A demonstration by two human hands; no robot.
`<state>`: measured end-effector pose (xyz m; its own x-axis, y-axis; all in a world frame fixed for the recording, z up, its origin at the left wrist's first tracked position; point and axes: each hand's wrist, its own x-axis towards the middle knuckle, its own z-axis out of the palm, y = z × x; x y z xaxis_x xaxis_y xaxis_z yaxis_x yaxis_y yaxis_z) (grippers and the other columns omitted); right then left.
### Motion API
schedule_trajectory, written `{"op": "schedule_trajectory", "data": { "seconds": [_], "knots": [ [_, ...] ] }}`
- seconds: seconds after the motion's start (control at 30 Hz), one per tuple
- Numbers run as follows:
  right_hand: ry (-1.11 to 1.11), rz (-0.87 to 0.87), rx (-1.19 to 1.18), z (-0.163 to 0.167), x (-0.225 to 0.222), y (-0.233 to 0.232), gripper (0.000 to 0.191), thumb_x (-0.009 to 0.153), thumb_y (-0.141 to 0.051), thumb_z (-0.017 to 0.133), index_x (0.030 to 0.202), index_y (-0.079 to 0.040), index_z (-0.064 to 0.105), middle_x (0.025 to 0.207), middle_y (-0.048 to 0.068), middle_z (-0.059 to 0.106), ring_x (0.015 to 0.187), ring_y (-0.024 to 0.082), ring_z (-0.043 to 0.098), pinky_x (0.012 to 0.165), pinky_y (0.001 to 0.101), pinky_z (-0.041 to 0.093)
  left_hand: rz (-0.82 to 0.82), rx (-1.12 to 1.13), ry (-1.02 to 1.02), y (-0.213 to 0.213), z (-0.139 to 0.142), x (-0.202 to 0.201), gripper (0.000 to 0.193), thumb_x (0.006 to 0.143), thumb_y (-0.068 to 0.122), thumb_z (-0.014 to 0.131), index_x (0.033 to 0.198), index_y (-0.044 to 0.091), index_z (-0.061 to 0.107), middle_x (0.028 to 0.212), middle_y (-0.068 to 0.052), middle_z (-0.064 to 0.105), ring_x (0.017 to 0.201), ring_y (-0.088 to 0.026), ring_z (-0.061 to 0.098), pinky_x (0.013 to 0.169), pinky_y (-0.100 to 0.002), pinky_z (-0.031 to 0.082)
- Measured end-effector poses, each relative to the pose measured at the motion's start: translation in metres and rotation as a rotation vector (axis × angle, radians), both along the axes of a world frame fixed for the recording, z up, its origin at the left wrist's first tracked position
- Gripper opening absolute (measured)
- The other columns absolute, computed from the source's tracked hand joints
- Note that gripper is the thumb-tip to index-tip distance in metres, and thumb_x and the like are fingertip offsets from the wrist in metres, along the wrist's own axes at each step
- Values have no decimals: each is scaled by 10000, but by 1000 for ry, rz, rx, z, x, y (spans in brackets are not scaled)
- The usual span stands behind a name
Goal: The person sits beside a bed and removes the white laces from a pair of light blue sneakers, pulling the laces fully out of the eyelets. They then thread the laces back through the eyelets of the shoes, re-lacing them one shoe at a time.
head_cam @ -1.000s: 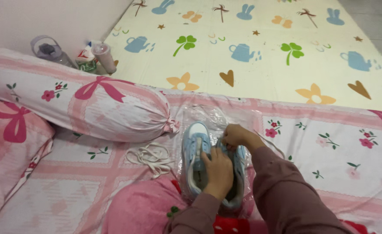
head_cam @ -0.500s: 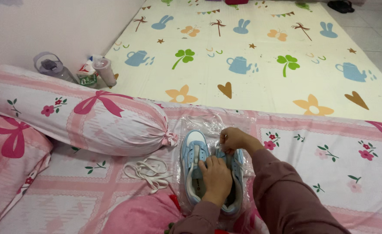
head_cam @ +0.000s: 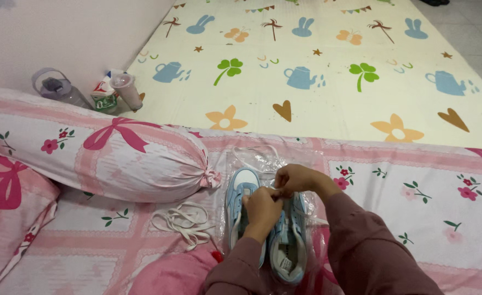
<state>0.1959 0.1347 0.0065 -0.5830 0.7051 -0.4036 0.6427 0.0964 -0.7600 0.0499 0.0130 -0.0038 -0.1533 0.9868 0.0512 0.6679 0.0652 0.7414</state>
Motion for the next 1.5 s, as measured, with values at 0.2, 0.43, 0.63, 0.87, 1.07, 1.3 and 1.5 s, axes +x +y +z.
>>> {"op": "schedule_trajectory", "data": {
  "seconds": [0.2,0.43,0.63,0.87,1.07,1.3,1.5],
  "knots": [
    [89,-94,-49,21,5,-13,538,714,35,796,1200,-55,582,1046,105,692,913,193,698,749,322,597,96,7,-168,5,-16,-2,153,827,268,776,878,127,806,866,-81,782,844,-264,723,891,-437,474],
    [650,-609,-235,37,20,-29,354,893,-92,693,1217,-37,562,980,138,674,787,234,691,675,346,601,217,-64,-916,73,-26,-20,126,858,170,767,923,62,776,750,-15,659,667,-135,588,591,-272,446],
    [573,-567,-189,33,17,-37,237,951,-159,682,1062,37,756,878,127,743,673,171,647,599,303,558,225,-241,-1222,82,-22,-14,140,834,88,777,935,1,735,704,-26,611,570,-153,482,496,-312,331],
    [691,-671,-231,12,7,-44,162,889,-85,734,960,56,769,824,138,759,691,194,726,671,328,628,116,69,-388,36,10,-6,221,796,185,762,961,40,745,867,-152,800,789,-257,779,714,-325,583],
    [452,-548,-54,-6,7,-32,104,818,-35,779,860,52,741,775,142,752,623,191,740,601,340,635,66,117,120,-27,32,-2,476,682,333,872,1047,72,712,1101,-141,696,1198,-389,523,971,-557,348],
    [302,-396,107,-27,-2,-39,84,808,-29,805,825,26,744,702,86,740,572,133,698,527,283,569,8,168,178,-64,11,4,323,805,344,763,784,25,716,904,-119,709,1035,-310,533,981,-522,297],
    [427,-280,10,-32,4,-38,73,806,-12,796,810,22,731,676,56,707,547,117,644,497,279,521,2,259,153,-64,-9,7,307,826,283,739,737,-10,727,854,-143,713,1004,-314,535,977,-527,298]
  ]
}}
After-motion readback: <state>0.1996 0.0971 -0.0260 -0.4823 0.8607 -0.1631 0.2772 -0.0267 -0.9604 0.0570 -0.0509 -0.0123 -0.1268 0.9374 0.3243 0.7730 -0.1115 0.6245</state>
